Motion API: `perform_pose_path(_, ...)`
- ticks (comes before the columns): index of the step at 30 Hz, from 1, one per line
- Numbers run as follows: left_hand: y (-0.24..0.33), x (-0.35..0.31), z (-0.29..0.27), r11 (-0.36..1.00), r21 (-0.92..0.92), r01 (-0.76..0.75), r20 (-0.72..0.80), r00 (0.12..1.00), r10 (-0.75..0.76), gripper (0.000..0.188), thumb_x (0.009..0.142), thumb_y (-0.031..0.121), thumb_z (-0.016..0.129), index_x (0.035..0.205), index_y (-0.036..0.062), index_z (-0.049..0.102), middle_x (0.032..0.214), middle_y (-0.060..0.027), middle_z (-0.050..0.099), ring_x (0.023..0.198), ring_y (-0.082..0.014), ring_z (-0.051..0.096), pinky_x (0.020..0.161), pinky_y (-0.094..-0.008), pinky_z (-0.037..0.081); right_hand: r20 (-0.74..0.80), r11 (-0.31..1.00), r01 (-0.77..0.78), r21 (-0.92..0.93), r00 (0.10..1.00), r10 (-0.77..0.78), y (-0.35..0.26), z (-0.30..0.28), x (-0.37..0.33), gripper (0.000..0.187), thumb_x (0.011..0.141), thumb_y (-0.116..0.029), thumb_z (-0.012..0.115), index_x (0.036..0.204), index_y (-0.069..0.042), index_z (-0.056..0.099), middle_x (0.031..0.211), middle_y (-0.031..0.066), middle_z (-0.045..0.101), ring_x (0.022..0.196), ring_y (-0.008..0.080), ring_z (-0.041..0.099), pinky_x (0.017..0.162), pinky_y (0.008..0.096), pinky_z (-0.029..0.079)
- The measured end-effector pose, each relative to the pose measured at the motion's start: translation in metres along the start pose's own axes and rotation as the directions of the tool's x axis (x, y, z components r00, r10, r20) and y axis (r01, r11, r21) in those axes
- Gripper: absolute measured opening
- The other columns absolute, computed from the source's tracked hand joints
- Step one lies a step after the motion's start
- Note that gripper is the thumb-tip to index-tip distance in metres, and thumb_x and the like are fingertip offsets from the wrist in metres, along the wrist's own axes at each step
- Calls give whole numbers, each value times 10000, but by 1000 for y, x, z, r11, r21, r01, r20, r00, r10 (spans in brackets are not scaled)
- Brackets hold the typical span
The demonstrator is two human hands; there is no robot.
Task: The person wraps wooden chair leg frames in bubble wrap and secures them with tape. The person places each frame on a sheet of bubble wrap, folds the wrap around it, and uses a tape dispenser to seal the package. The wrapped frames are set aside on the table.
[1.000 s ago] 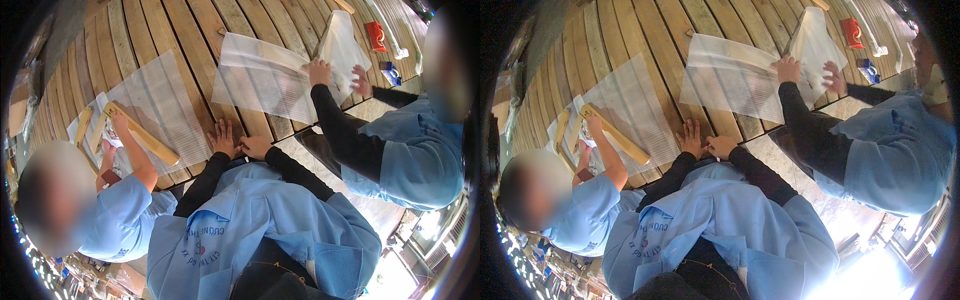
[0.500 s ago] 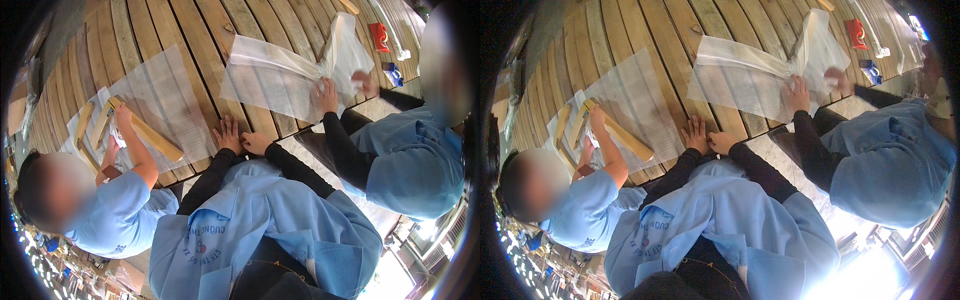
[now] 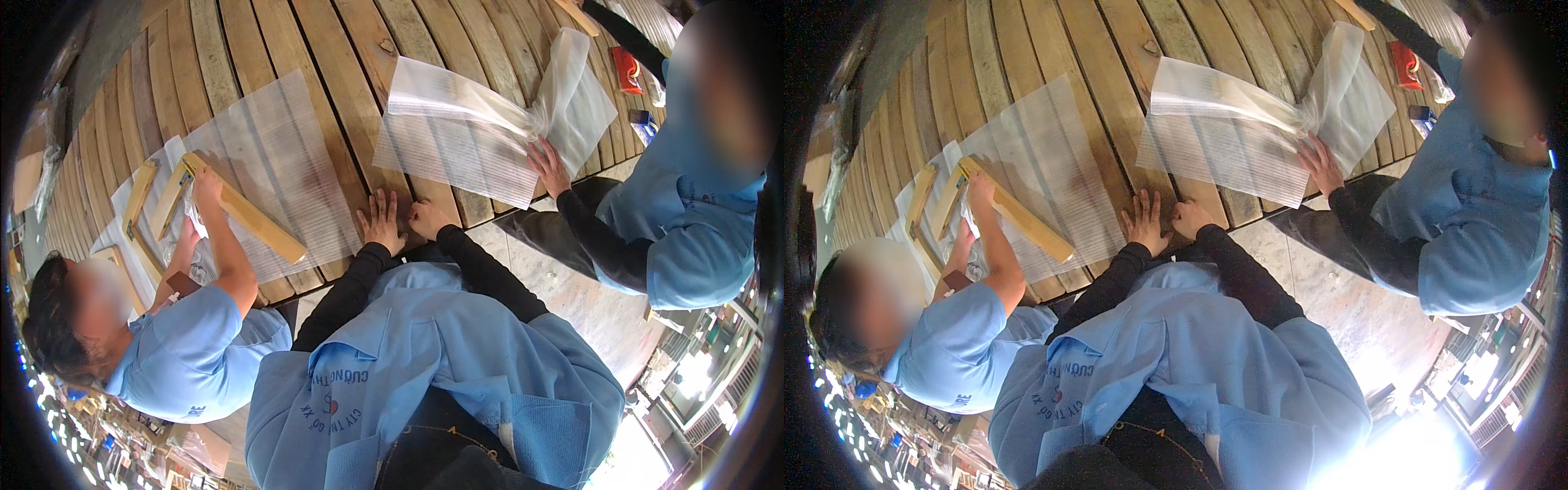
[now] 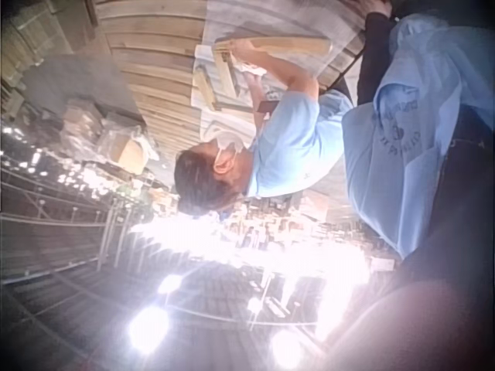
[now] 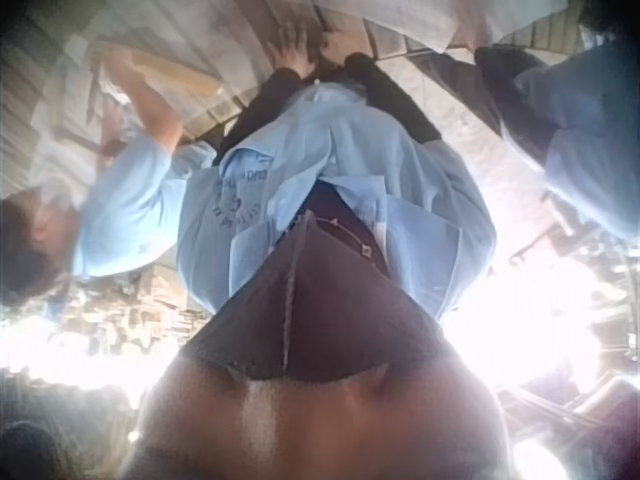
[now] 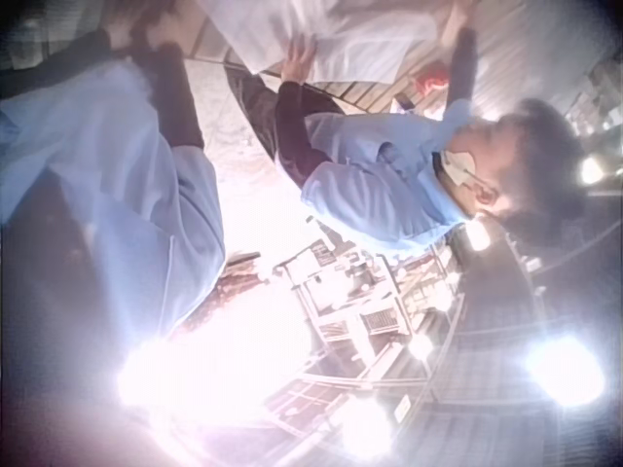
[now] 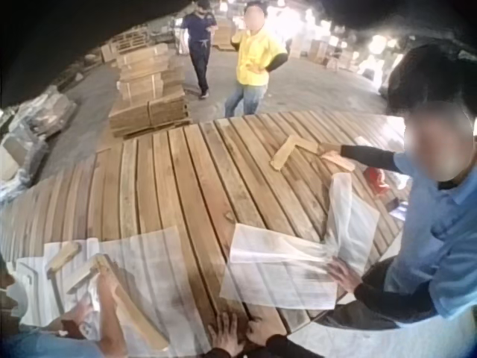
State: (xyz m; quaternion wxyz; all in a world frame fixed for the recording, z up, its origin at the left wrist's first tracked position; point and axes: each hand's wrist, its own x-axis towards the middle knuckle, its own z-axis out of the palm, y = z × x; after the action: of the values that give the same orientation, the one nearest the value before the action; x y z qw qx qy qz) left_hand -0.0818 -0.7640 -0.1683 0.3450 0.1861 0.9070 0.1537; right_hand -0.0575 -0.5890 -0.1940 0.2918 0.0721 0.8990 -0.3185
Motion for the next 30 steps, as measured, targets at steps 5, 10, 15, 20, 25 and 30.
perform_pose_path(5, -1, -2, -5, 1000, -20, -24, 17, 1000, 24, 1222, 793, 362, 813, 1629, 175, -60, 1684, -198, -93, 1551, -426, 4, 1170, -727, 83, -23, 1000, -4, 24, 1000, 4, 1, 2, 2, 199, 832, -240, 621, 929, -95, 717, 1014, 210, 684, 1031, 401, 648, 892, 503, 530)
perform_pose_path(10, -8, -1, -4, 998, -47, -51, 22, 998, 53, 1222, 799, 345, 810, 1628, 175, -71, 1684, -203, -86, 1548, -439, 2, 1161, -740, 82, -16, 999, -51, 3, 999, 51, -13, -5, 0, 172, 828, -186, 622, 897, -54, 708, 938, 194, 676, 995, 370, 647, 884, 455, 530)
perform_pose_path(15, -8, 1, -2, 994, -71, -88, 4, 996, 89, 1215, 797, 349, 809, 1628, 171, -60, 1682, -210, -82, 1544, -453, -1, 1142, -763, 83, -57, 999, -26, -18, 998, 25, -2, 2, 6, 160, 820, -186, 625, 859, -55, 708, 904, 189, 692, 960, 375, 663, 854, 464, 534)
perform_pose_path(20, -6, 2, -15, 987, -138, -76, 45, 996, 82, 997, 860, 350, 747, 1621, 124, 144, 1675, -244, -8, 1543, -453, 30, 1174, -709, 111, -4, 998, -56, -9, 998, 56, -2, 4, 9, 208, 834, -211, 597, 905, -48, 705, 956, 235, 696, 960, 418, 662, 847, 509, 529)
perform_pose_path(25, -39, -6, -40, 788, -593, -165, -90, 986, 138, 510, 971, 250, 624, 1420, 39, 510, 1493, -261, 446, 1404, -385, 423, 1153, -480, 345, -2, 996, -74, -41, 997, 74, -12, 4, 7, 293, 869, -247, 566, 1005, -35, 715, 1007, 265, 692, 984, 445, 659, 862, 532, 527)
perform_pose_path(30, -88, -21, -39, 692, -688, -217, -279, 960, 24, 408, 990, 199, 602, 1358, 28, 563, 1296, -199, 650, 1198, -310, 636, 1030, -404, 486, -165, 994, -7, -112, 986, -12, -15, 18, 8, 239, 824, -236, 588, 835, -20, 691, 836, 252, 690, 872, 447, 650, 827, 504, 513)
